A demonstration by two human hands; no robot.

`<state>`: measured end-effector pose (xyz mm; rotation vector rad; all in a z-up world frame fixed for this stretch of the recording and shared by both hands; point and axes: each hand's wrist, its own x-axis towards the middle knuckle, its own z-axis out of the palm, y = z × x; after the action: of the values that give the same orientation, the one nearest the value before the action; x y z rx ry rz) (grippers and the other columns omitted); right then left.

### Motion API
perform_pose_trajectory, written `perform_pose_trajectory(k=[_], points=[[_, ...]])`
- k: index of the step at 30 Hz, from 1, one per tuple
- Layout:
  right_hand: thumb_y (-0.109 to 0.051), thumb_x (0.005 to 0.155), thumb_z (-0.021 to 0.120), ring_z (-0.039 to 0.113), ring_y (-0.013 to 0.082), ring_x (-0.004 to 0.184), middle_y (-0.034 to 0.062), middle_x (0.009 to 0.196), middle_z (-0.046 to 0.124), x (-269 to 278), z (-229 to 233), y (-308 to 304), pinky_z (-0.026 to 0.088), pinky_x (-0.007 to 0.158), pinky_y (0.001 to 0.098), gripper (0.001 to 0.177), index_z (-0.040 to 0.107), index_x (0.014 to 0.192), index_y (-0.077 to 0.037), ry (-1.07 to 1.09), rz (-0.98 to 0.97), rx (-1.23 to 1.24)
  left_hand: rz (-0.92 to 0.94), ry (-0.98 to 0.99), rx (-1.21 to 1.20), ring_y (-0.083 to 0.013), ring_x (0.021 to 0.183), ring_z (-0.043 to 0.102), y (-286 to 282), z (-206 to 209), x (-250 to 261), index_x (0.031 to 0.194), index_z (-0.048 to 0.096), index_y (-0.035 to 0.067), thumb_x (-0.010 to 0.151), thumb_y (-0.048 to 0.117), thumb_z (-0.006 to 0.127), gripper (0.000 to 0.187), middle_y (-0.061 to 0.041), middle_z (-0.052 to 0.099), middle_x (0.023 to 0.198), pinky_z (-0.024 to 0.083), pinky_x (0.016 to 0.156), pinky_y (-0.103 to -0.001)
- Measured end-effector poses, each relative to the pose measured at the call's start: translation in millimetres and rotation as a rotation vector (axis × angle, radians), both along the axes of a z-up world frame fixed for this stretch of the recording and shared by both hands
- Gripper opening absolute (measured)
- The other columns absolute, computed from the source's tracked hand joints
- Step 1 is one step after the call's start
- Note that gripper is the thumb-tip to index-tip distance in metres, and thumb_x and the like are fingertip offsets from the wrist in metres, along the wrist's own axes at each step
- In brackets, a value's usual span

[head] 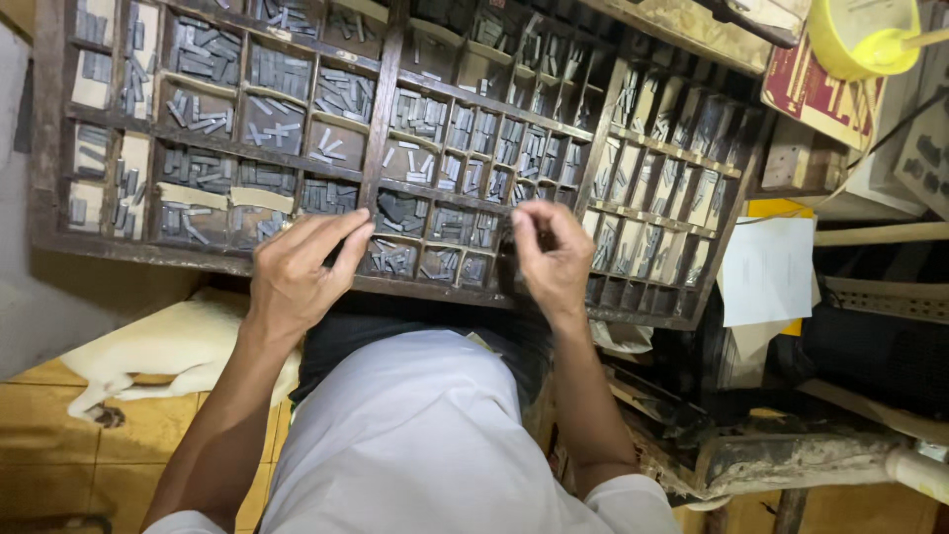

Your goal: The person arranges metal printing type from a compartmentalized tray onto a flat surface. They pick up individual letters, place them on the surface, and occasionally return them to the tray.

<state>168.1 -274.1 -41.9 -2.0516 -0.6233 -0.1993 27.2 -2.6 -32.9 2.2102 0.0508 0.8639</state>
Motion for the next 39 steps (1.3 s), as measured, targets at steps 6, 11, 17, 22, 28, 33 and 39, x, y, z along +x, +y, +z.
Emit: perform_pose_trajectory(k=[6,11,17,22,28,33,39], points=[[-0.004,0.096,0.075,0.072,0.0268,0.078,0.0146,0.089,0.074,11.8,23.1,25.3,0.056,0.069,0.0381,0.009,0.076,0.105,-0.005,-0.049,0.020,0.026,0.051,-0.071,0.064,-0.0231,0.081,0.075,-0.2,-18.2,5.2,0.101,0.082,0.011,0.095,0.012,0.081,0.006,-0.002,0.076,0.087,0.059,0.084,-0.034],[-0.009,0.091,0.081,0.071,0.0341,0.078,0.0119,0.086,0.073,28.8,17.9,17.0,0.056,0.072,0.0429,0.007,0.078,0.097,-0.011,-0.041,0.104,-0.164,0.043,-0.072,0.079,-0.0248,0.081,0.074,0.9,-19.4,3.4,0.104,0.081,0.008,0.095,0.010,0.079,0.009,-0.006,0.075,0.088,0.060,0.081,-0.036],[-0.021,0.086,0.079,0.070,0.0379,0.077,0.0136,0.080,0.070,59.1,26.8,30.9,0.055,0.072,0.0480,0.008,0.077,0.086,-0.013,-0.055,0.123,-0.518,0.101,-0.001,0.144,-0.0262,0.084,0.075,-4.6,8.2,0.6,0.102,0.082,0.011,0.090,0.010,0.081,0.013,-0.008,0.078,0.087,0.060,0.080,-0.037],[-0.019,0.098,0.065,0.063,0.0176,0.074,0.0034,0.079,0.068,51.3,68.7,40.1,0.053,0.067,0.0323,0.016,0.070,0.085,-0.011,-0.029,0.133,-0.442,0.120,-0.094,0.181,-0.0222,0.089,0.072,-3.8,-0.5,3.9,0.109,0.080,0.006,0.092,0.009,0.078,0.017,-0.005,0.078,0.101,0.057,0.089,-0.035],[0.006,0.096,0.056,0.073,0.0207,0.088,0.0133,0.093,0.075,81.1,176.2,28.7,0.063,0.079,0.0249,0.015,0.070,0.098,-0.001,-0.456,0.082,-0.156,0.009,-0.040,0.117,-0.0195,0.084,0.075,-4.7,1.7,3.1,0.107,0.078,0.003,0.087,0.008,0.078,0.020,-0.007,0.080,0.099,0.064,0.089,-0.033],[-0.008,0.101,0.062,0.070,0.0178,0.096,0.0105,0.109,0.074,140.3,230.2,49.9,0.058,0.088,0.0303,0.024,0.067,0.123,-0.002,-0.416,0.035,-0.258,0.044,-0.097,0.133,-0.0196,0.081,0.073,-6.2,8.7,2.1,0.104,0.078,0.001,0.088,0.006,0.078,0.016,-0.007,0.078,0.096,0.062,0.086,-0.033],[-0.008,0.095,0.058,0.070,0.0152,0.102,0.0066,0.120,0.074,166.1,255.1,76.2,0.063,0.086,0.0310,0.024,0.071,0.113,-0.016,-0.112,0.083,-0.390,-0.006,0.006,0.090,-0.0182,0.085,0.076,-0.3,-4.2,-0.7,0.111,0.076,0.003,0.088,0.010,0.076,0.024,-0.010,0.079,0.099,0.064,0.082,-0.029]])
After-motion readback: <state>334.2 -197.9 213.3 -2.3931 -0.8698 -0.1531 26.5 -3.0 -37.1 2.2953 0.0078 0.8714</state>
